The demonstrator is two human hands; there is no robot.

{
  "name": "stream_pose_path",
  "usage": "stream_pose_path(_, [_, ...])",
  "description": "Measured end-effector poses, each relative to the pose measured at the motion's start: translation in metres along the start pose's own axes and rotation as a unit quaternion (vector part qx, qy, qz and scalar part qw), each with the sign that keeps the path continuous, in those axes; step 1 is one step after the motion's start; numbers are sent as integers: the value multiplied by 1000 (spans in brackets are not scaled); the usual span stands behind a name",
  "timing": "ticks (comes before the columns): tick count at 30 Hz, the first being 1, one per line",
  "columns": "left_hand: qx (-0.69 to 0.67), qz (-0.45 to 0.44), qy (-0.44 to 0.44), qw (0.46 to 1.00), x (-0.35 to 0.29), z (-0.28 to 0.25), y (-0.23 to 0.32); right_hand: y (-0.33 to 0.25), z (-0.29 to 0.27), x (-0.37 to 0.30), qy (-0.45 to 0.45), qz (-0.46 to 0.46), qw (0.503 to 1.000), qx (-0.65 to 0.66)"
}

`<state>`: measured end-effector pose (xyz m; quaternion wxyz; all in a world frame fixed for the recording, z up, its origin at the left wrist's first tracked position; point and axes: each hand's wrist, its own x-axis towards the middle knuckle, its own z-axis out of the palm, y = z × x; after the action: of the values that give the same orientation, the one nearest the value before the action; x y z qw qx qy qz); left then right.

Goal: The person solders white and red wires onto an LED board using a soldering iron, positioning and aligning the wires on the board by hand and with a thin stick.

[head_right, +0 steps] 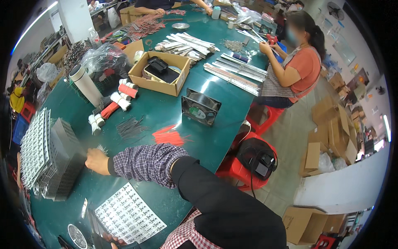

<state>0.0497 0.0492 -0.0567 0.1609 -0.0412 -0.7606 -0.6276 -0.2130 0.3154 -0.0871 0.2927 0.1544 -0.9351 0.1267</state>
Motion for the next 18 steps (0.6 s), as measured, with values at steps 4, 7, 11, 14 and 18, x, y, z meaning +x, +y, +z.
stream_pose_path(4, [115, 52, -32, 991, 8, 5, 25, 2, 7, 2, 3, 8, 1000, 25])
stream_pose_path(7, [-86, -79, 25, 993, 4, -18, -13, 5, 0, 1, 19, 0, 999, 28])
stream_pose_path(11, [-180, -113, 27, 977, 1, -16, -11, 3, -1, -1, -10, 17, 998, 54])
stream_pose_path(14, [-112, -59, 5, 992, -1, -6, 0, 8, -3, -5, 15, 6, 998, 58])
stream_pose_path(18, [-213, -153, 28, 965, 9, 7, 19, 9, -11, 0, 62, -26, 994, 90])
